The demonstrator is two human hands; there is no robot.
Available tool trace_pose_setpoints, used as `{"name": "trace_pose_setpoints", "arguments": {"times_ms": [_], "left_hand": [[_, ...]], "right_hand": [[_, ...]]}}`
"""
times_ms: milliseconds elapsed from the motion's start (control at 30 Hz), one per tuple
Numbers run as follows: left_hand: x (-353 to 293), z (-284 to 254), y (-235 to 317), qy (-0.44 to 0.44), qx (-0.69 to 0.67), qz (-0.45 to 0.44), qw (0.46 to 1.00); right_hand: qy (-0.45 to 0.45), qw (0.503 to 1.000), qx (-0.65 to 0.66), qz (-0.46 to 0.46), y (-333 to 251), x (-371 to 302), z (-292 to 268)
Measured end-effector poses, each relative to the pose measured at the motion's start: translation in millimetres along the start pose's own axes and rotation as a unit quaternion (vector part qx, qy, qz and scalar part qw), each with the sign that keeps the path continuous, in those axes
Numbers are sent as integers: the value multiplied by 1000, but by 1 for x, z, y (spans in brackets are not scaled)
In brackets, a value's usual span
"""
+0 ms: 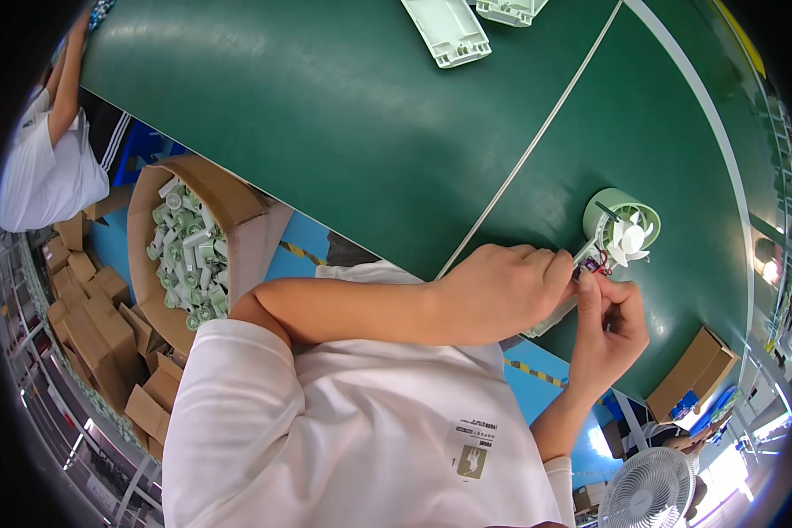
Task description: Assembling and labeling small electronic fan components on a factory production line.
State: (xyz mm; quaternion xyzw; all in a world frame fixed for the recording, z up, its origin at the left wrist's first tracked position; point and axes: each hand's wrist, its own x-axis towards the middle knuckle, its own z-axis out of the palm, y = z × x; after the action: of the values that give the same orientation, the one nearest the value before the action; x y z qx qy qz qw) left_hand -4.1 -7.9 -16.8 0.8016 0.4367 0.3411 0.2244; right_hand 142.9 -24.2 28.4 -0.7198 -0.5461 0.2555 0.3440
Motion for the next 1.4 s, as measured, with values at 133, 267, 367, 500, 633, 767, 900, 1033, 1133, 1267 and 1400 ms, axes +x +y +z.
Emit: {"name": "trace_pose_setpoints", "arguments": {"times_ms": [133, 267, 367, 500, 633, 767, 900, 1033, 1133, 1267, 1400], "left_hand": [[2, -4, 0, -2, -2, -2, 1000], [5, -6, 1, -37, 18, 6, 999], [4, -4, 0, -18, 20, 20, 999], [5, -12, -3, -36, -53, -35, 997], [20, -33, 3, -31, -88, -74, 993], [39, -30, 1, 34, -118, 24, 992], [37, -23, -4, 6, -97, 89, 991], [32, -17, 4, 57, -189, 87, 976], [27, -8, 8, 78, -211, 82, 971], [25, -9, 9, 74, -221, 82, 969], [26, -10, 11, 86, -208, 81, 971]], "right_hand": [[-27, 995, 72, 67, -1, 2, -2], [-32, 976, 168, 134, 11, 9, -6], [-69, 974, 156, 149, 5, 15, -8], [-141, 961, 177, 157, 15, 21, -15], [-99, 956, 218, 168, 16, 2, -36], [-124, 953, 233, 146, 13, -4, -34], [-116, 941, 261, 181, 8, -2, -31], [-150, 918, 297, 215, 8, -2, -32], [-159, 890, 345, 253, 11, -1, -30], [-165, 874, 382, 251, 18, 1, -25], [-161, 855, 425, 250, 19, 1, -25]]}}
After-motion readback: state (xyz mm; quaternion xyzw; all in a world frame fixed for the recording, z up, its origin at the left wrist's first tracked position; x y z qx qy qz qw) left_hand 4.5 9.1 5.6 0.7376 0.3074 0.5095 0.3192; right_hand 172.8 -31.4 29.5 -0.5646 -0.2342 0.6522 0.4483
